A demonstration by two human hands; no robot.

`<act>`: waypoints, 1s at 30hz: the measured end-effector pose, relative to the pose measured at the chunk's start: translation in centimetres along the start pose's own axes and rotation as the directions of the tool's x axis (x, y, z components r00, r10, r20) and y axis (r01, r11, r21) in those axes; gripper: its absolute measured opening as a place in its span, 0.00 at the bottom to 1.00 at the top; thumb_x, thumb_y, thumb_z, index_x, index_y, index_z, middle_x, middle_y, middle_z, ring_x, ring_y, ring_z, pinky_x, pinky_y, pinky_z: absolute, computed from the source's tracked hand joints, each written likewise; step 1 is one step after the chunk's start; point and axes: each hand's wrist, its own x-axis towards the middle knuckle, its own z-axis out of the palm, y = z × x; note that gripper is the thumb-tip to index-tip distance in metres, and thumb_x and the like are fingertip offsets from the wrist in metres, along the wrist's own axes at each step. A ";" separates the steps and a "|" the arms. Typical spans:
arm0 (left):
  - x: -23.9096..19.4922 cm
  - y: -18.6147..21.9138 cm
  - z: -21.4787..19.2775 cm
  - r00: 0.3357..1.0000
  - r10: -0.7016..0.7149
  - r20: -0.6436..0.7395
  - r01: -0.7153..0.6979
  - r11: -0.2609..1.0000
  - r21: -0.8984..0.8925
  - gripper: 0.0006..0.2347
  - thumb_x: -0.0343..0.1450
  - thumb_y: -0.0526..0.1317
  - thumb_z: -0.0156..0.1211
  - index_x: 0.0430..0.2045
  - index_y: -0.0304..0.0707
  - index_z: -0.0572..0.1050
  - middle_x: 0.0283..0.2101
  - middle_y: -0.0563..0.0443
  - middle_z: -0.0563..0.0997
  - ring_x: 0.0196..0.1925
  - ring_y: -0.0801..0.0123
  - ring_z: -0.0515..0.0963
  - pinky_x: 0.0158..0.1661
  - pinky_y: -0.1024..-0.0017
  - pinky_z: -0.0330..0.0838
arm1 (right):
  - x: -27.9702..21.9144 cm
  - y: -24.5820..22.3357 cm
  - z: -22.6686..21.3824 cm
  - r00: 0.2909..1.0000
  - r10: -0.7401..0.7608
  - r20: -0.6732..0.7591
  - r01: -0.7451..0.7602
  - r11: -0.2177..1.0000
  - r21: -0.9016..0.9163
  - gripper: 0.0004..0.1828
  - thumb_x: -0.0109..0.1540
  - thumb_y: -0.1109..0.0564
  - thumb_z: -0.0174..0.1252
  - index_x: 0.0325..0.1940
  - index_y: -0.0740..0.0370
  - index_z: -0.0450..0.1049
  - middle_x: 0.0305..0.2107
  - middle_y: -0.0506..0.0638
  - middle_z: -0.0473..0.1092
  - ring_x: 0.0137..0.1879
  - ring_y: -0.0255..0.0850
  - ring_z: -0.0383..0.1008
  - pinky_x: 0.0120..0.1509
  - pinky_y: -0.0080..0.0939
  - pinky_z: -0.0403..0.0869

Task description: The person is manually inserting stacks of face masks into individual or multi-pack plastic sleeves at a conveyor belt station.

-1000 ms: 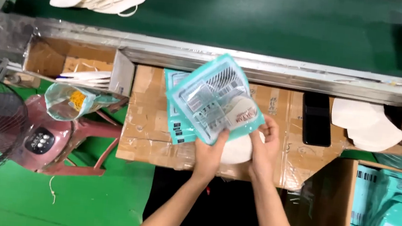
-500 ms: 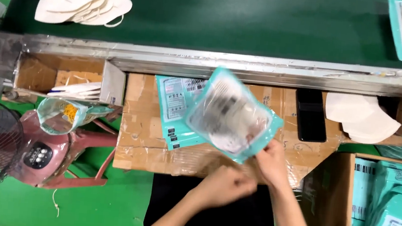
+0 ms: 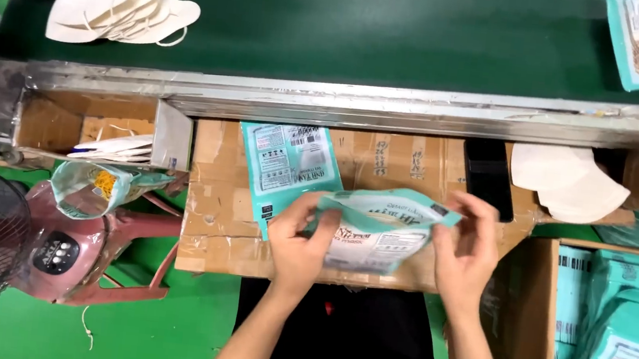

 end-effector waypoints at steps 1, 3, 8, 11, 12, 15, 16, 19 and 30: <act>-0.2 -0.3 0.2 0.996 0.046 -0.076 -0.055 0.992 -0.111 0.06 0.70 0.31 0.63 0.39 0.28 0.80 0.39 0.47 0.85 0.38 0.73 0.84 0.40 0.75 0.79 | -1.0 1.7 0.0 0.976 0.211 0.055 -0.217 0.957 0.190 0.16 0.61 0.69 0.57 0.53 0.70 0.70 0.43 0.51 0.69 0.47 0.36 0.70 0.54 0.33 0.71; -0.4 -0.6 0.5 0.984 0.085 -0.158 -0.119 0.968 -0.222 0.05 0.72 0.30 0.61 0.39 0.26 0.78 0.41 0.47 0.83 0.40 0.76 0.81 0.42 0.77 0.77 | -2.1 3.9 0.0 0.908 0.393 0.144 -0.419 0.836 0.354 0.12 0.65 0.68 0.56 0.53 0.67 0.72 0.40 0.42 0.71 0.46 0.29 0.71 0.53 0.28 0.71; -1.2 -0.8 0.3 0.953 0.266 -0.142 -0.253 0.962 0.105 0.03 0.70 0.28 0.60 0.34 0.25 0.78 0.35 0.49 0.82 0.34 0.78 0.80 0.34 0.76 0.73 | -2.4 5.1 0.2 0.796 0.566 0.214 -0.592 0.658 0.465 0.02 0.70 0.64 0.57 0.43 0.67 0.73 0.32 0.44 0.73 0.36 0.27 0.70 0.41 0.29 0.68; -1.8 -1.7 1.3 0.989 0.003 -0.147 -0.008 0.999 -0.035 0.03 0.69 0.28 0.62 0.30 0.23 0.80 0.30 0.47 0.82 0.22 0.72 0.70 0.23 0.74 0.61 | -2.8 4.2 1.2 0.756 0.635 0.159 -0.621 0.617 0.484 0.03 0.67 0.62 0.56 0.43 0.62 0.75 0.32 0.44 0.72 0.36 0.27 0.69 0.40 0.29 0.68; -1.7 -1.7 1.3 0.993 0.010 -0.119 -0.016 0.999 -0.049 0.03 0.69 0.28 0.62 0.30 0.23 0.80 0.30 0.47 0.82 0.22 0.72 0.70 0.23 0.74 0.61 | -3.0 4.5 1.1 0.757 0.641 0.126 -0.611 0.627 0.483 0.03 0.67 0.62 0.56 0.43 0.62 0.75 0.32 0.44 0.72 0.36 0.27 0.69 0.40 0.29 0.68; -1.4 -1.6 1.2 0.997 0.046 -0.066 -0.041 0.997 0.068 0.03 0.66 0.28 0.65 0.29 0.23 0.81 0.36 0.46 0.87 0.19 0.66 0.69 0.21 0.73 0.60 | -4.0 5.6 1.1 0.793 0.522 0.316 -0.608 0.636 0.475 0.02 0.63 0.65 0.61 0.39 0.65 0.74 0.34 0.46 0.73 0.40 0.30 0.72 0.46 0.31 0.71; -1.3 -1.3 1.0 0.984 0.168 -0.054 -0.162 0.981 0.111 0.03 0.67 0.28 0.64 0.30 0.24 0.80 0.36 0.46 0.85 0.29 0.65 0.76 0.32 0.72 0.67 | -4.3 6.1 1.2 0.783 0.511 0.354 -0.614 0.544 0.572 0.03 0.63 0.66 0.62 0.38 0.65 0.74 0.34 0.47 0.73 0.40 0.32 0.71 0.46 0.33 0.70; -1.3 -0.9 1.0 0.956 0.292 -0.017 -0.288 0.951 0.116 0.02 0.67 0.27 0.64 0.29 0.26 0.79 0.36 0.47 0.84 0.38 0.64 0.82 0.45 0.71 0.74 | -4.1 6.3 0.9 0.762 0.472 0.443 -0.624 0.353 0.697 0.05 0.62 0.66 0.64 0.37 0.67 0.73 0.35 0.49 0.73 0.41 0.34 0.72 0.46 0.35 0.71; -0.7 -3.5 1.8 0.984 0.066 -0.167 -0.064 0.998 0.016 0.04 0.68 0.28 0.62 0.34 0.28 0.80 0.39 0.45 0.85 0.43 0.63 0.82 0.48 0.71 0.75 | -2.5 4.8 -0.7 0.597 0.381 0.706 -0.771 0.515 0.374 0.15 0.55 0.60 0.65 0.46 0.61 0.77 0.38 0.45 0.76 0.46 0.33 0.76 0.52 0.37 0.75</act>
